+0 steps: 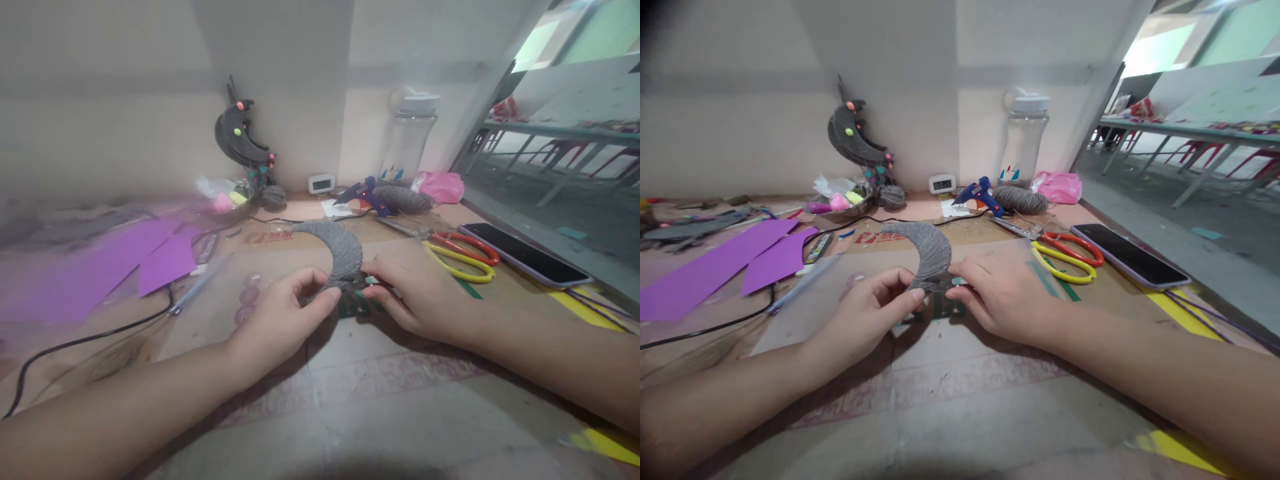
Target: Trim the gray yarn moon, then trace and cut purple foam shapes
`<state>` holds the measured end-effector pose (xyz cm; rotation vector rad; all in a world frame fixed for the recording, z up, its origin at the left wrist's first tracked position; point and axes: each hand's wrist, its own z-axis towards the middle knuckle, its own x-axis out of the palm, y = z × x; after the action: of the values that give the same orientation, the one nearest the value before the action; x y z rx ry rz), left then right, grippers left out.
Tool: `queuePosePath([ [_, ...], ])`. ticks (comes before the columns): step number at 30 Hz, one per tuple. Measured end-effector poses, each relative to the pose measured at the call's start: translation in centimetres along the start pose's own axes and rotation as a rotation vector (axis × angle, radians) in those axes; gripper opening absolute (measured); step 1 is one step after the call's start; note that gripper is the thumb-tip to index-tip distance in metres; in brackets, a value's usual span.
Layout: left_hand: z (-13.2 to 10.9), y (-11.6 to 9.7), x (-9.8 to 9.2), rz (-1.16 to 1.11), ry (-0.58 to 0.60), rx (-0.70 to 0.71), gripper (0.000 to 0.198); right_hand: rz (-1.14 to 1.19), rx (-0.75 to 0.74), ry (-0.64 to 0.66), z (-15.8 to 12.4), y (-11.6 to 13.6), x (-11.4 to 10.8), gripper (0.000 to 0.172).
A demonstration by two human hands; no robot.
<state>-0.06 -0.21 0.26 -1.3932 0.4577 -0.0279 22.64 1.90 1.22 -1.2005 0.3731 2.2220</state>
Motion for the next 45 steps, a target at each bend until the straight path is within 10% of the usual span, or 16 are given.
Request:
queuePosePath([
  [45, 0.02, -0.04, 0.14, -0.021, 0.016, -0.04, 0.02, 0.039, -0.012, -0.005, -0.16, -0.12, -0.02, 0.032],
])
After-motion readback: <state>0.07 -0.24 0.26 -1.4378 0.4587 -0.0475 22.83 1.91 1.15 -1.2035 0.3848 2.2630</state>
